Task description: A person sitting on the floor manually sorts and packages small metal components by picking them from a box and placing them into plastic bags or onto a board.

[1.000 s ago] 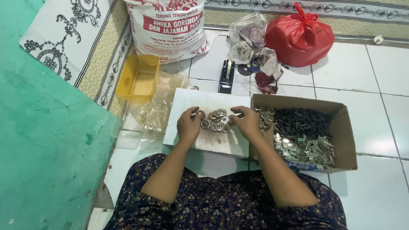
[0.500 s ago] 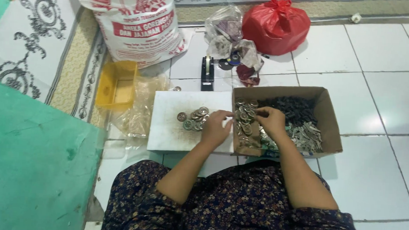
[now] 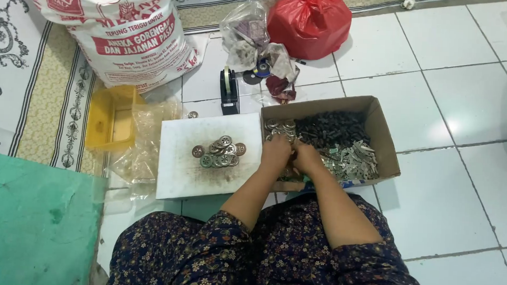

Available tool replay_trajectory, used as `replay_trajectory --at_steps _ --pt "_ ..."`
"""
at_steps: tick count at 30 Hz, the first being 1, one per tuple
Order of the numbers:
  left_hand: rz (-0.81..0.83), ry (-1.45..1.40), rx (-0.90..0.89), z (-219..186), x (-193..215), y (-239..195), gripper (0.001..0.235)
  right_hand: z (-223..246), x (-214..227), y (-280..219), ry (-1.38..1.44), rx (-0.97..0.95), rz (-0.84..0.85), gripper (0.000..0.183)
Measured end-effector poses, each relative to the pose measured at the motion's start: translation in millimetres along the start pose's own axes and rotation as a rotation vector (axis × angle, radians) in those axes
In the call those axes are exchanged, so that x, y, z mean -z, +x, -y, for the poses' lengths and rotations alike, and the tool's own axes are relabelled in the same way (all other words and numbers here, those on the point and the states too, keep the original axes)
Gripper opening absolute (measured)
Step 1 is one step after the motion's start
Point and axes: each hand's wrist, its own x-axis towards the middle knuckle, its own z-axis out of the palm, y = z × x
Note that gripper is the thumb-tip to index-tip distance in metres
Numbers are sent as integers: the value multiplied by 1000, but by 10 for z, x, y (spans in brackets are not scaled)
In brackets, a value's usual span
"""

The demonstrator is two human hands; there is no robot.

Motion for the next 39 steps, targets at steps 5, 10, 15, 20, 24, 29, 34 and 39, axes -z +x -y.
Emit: replay_trajectory --at_steps 5,10,15,20,24,29,34,39 --pt "163 -14 -7 23 -92 113 2 356 210 -204 -126 42 -9 37" --pt "144 -44 -31 113 -154 149 6 460 292 -272 -151 49 4 41" --pt "142 -106 -53 126 -34 145 6 411 296 -222 -210 67 65 37" --pt "154 -248 37 176 499 77 7 492 449 -360 -33 59 80 35" --pt "211 -544 191 241 1036 23 30 273 375 -277 181 31 76 35" --pt "161 -983 464 337 1007 -127 26 -24 417 -208 572 -31 -21 32" --pt "174 -1269 638 242 956 -227 30 -33 295 -111 841 -58 -45 23" --pt "89 -1252 701 196 771 -253 22 -39 149 -25 522 28 -78 20"
